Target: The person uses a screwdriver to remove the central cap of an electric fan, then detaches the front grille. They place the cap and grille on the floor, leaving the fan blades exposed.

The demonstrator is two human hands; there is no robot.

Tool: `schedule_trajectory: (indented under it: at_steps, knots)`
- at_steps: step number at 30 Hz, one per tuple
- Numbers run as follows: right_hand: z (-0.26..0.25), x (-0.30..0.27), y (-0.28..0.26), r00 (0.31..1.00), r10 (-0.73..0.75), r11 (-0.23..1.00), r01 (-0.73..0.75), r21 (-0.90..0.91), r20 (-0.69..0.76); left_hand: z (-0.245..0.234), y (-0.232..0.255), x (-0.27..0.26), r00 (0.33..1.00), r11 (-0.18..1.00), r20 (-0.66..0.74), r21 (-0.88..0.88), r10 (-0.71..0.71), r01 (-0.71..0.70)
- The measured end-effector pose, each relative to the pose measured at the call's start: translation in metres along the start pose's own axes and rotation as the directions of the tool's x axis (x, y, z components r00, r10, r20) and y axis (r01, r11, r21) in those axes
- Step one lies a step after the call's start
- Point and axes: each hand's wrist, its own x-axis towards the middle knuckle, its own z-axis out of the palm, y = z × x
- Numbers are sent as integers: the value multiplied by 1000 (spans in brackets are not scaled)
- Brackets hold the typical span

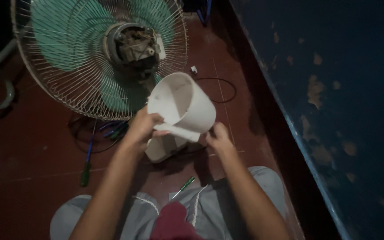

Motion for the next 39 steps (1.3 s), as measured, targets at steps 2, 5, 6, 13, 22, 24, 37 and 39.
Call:
schedule_trajectory:
  at_steps: [2,5,6,13,22,24,37,39]
  knots:
    - [-14,0,-8,999,-4,996,-1,-94,-50,-10,-8,-4,1000,1000,13,-3,-13,13]
    - [-15,-13,-26,997,-58,976,46,-210,-49,-14,-12,-10,1000,995,27,94,-13,10]
    - [-11,-18,-35,996,-84,967,73,-244,-34,-13,-12,-11,999,983,45,184,15,-23]
    - [47,-72,-91,976,-48,624,194,-757,211,2,-14,-25,925,557,208,749,318,-359]
    - [170,-189,-86,848,159,434,400,-807,505,-59,-6,-53,945,453,252,831,209,-322]
    - [197,-208,-61,741,274,383,501,-776,613,-76,8,-64,958,407,230,870,170,-280]
    - [286,-147,246,581,425,-306,814,-494,694,-215,31,-127,958,260,-101,965,269,29]
    - [291,-130,283,548,434,-189,831,-522,715,-235,25,-131,932,216,-84,976,353,6]
